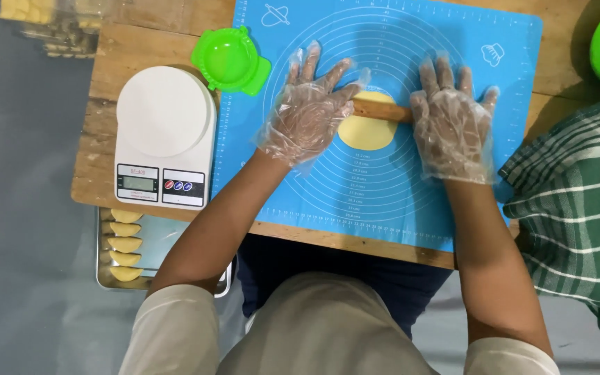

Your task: Rolling out small portions of dough into flat circular shapes using a rolling pin on a marked silicone mat.

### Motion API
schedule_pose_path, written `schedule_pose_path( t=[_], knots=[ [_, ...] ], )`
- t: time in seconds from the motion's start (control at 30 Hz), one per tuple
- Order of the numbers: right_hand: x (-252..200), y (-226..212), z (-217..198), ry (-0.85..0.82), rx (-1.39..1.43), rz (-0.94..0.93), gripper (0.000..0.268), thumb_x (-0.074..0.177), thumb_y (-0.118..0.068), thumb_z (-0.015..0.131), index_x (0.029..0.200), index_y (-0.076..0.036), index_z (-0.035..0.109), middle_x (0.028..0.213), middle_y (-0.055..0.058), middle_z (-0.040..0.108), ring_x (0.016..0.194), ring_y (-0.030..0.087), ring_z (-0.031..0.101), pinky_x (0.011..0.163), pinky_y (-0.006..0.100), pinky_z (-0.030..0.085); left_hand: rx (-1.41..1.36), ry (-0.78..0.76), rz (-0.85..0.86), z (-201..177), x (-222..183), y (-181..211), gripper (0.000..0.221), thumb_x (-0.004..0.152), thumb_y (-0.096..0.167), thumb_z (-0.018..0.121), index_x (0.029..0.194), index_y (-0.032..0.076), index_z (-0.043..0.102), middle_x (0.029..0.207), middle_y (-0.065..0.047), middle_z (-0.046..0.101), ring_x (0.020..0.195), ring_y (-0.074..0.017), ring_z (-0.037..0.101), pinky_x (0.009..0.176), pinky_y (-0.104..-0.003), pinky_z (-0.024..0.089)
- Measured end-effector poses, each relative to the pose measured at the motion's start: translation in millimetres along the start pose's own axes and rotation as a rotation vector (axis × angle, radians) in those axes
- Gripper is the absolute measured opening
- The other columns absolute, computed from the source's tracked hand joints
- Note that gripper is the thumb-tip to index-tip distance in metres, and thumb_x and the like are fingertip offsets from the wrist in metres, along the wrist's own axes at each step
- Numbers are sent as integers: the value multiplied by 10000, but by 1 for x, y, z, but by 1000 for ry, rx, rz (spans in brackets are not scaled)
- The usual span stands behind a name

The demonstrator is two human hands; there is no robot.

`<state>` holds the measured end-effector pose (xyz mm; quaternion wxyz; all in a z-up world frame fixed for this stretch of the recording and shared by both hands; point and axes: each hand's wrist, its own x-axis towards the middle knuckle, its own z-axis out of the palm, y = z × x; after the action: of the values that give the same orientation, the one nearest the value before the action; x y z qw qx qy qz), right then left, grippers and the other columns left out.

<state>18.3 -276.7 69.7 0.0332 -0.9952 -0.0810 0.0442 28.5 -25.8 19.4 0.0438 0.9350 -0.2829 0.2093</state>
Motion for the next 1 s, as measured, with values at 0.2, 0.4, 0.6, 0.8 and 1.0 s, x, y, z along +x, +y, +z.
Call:
schedule_pose_path(
  t=[0.2, 0.4, 0.6, 0.8, 1.0],
  knots=[
    [-27, -6, -1, -5, -49, 12, 589, 1100, -385, 248, 1659, -201, 266, 1696, 93, 289, 1491, 467, 307, 1099, 735, 261, -276, -152, -46, -1, -8, 2, 369, 1087, 395, 559, 1454, 416, 594, 1618, -129, 360, 1458, -583, 214, 1183, -736, 218],
    [-48, -5, 12, -28, -60, 34, 629, 1107, -472, 212, 1672, -196, 188, 1719, 113, 188, 1512, 475, 256, 1133, 730, 250, -370, -153, -13, -13, -12, 4, 353, 1104, 385, 560, 1444, 477, 573, 1626, -203, 327, 1474, -591, 188, 1187, -746, 185],
    [-72, -2, 34, 111, -7, 35, 674, 1098, -579, 86, 1690, -256, 80, 1770, 92, 99, 1623, 457, 103, 1214, 614, -33, -311, -127, 47, -14, -15, 4, 373, 1105, 434, 540, 1476, 474, 529, 1604, -214, 386, 1453, -598, 247, 1155, -757, 238],
    [-87, -14, 22, 99, -34, 28, 711, 1101, -537, 273, 1678, -126, 216, 1715, 188, 189, 1523, 517, 198, 1147, 740, 226, -394, -119, 112, -12, -18, 0, 464, 1130, 483, 269, 1509, 406, 525, 1623, -195, 376, 1462, -614, 225, 1158, -779, 187],
    [-106, -25, 22, 85, 35, 62, 719, 1094, -533, 302, 1670, -112, 215, 1707, 212, 188, 1519, 531, 207, 1162, 736, 202, -453, -119, 118, -14, -19, -1, 488, 1131, 457, 265, 1449, 340, 616, 1611, -134, 402, 1478, -570, 192, 1159, -769, 155]
  ],
)
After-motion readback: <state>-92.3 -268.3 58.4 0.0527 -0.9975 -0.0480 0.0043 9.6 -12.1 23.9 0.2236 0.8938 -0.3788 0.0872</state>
